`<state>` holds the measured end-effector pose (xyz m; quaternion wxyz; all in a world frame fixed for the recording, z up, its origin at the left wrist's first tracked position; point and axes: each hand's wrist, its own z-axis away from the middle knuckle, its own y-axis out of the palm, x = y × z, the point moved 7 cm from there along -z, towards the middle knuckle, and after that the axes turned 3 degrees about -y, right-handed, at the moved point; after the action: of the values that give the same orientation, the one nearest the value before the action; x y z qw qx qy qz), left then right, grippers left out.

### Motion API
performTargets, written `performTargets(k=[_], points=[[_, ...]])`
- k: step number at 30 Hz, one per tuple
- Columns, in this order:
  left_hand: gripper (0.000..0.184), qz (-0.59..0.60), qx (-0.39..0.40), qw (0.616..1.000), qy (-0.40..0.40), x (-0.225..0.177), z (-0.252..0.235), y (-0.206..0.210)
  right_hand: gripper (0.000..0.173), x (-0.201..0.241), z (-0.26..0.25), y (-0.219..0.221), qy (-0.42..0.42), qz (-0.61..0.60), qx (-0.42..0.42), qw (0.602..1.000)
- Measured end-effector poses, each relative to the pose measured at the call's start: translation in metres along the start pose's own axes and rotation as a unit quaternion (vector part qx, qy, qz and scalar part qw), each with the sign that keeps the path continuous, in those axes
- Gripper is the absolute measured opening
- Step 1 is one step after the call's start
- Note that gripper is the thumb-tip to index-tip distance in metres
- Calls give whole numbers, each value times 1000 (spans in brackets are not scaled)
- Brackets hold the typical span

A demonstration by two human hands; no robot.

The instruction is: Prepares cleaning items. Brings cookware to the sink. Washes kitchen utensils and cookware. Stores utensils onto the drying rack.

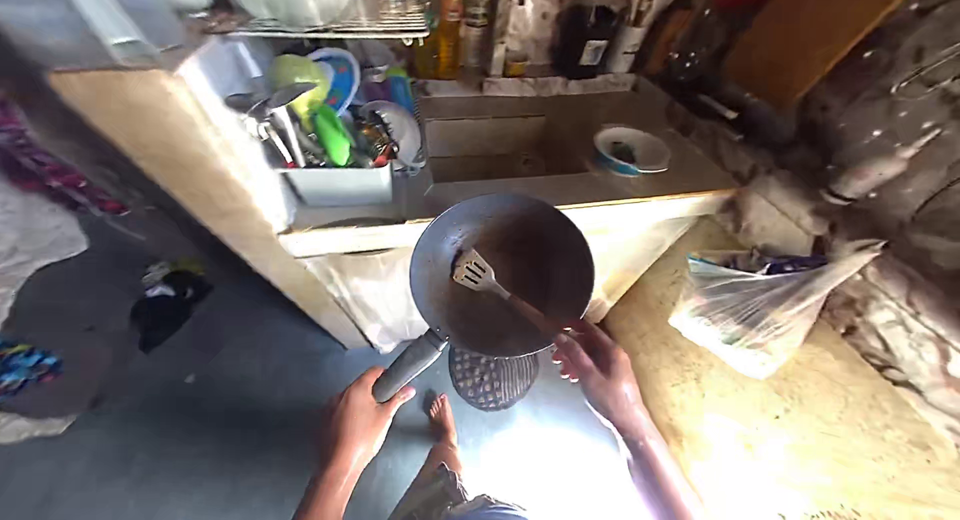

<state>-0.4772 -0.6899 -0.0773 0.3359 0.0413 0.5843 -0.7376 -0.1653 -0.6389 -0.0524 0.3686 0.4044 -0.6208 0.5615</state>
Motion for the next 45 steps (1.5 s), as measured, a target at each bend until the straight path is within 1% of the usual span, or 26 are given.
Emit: performTargets(k=[2,5,7,10,12,14,16,20,23,26,28,31,33,35,38,40,42,44,45], points=[[51,-2,16,999,29,-43,-56,-4,34,-2,-42,-18,-17,-1,-62,998],[50,-17,23,998,58,-108,-135,-22,33,-3,-110,-33,-14,-59,-126,990],[52,-26,28,997,66,-151,-179,-35,36,-5,-164,-35,8,-96,-104,990],[53,-50,21,996,73,-202,-247,-45,54,-12,-243,-29,62,-137,-7,989],[52,-65,9,995,74,-228,-291,-46,65,-21,-285,-36,89,-113,-4,990],[54,-78,7,995,61,-247,-330,-45,68,-36,-321,-53,97,-80,-30,992],[53,-73,2,996,49,-259,-367,-39,64,-51,-355,-76,94,-61,-52,992],[53,-41,14,999,22,-275,-417,-24,60,-86,-425,-126,61,-27,-78,995],[53,-32,33,999,-8,-287,-437,-19,56,-93,-483,-164,16,33,-78,996],[51,-44,36,998,-39,-291,-453,-13,52,-76,-552,-180,-2,59,-47,997],[50,-63,42,996,-50,-291,-462,-4,52,-46,-599,-172,-45,59,-12,997],[49,-53,56,995,-60,-286,-477,7,52,23,-664,-141,-170,89,35,981],[53,-43,78,994,-63,-281,-489,14,54,69,-702,-116,-240,106,45,964],[58,-56,88,992,-71,-276,-502,20,57,112,-735,-87,-276,129,43,952],[63,-99,83,988,-82,-282,-516,24,64,159,-781,-39,-273,203,42,939],[72,-73,78,991,-76,-294,-514,25,65,170,-808,-4,-271,238,65,930],[77,-13,68,997,-33,-321,-513,22,62,170,-827,17,-268,211,49,939],[67,75,63,994,41,-361,-522,18,56,166,-845,24,-248,159,33,955],[62,130,67,986,75,-385,-531,15,54,164,-851,24,-234,132,31,963]])
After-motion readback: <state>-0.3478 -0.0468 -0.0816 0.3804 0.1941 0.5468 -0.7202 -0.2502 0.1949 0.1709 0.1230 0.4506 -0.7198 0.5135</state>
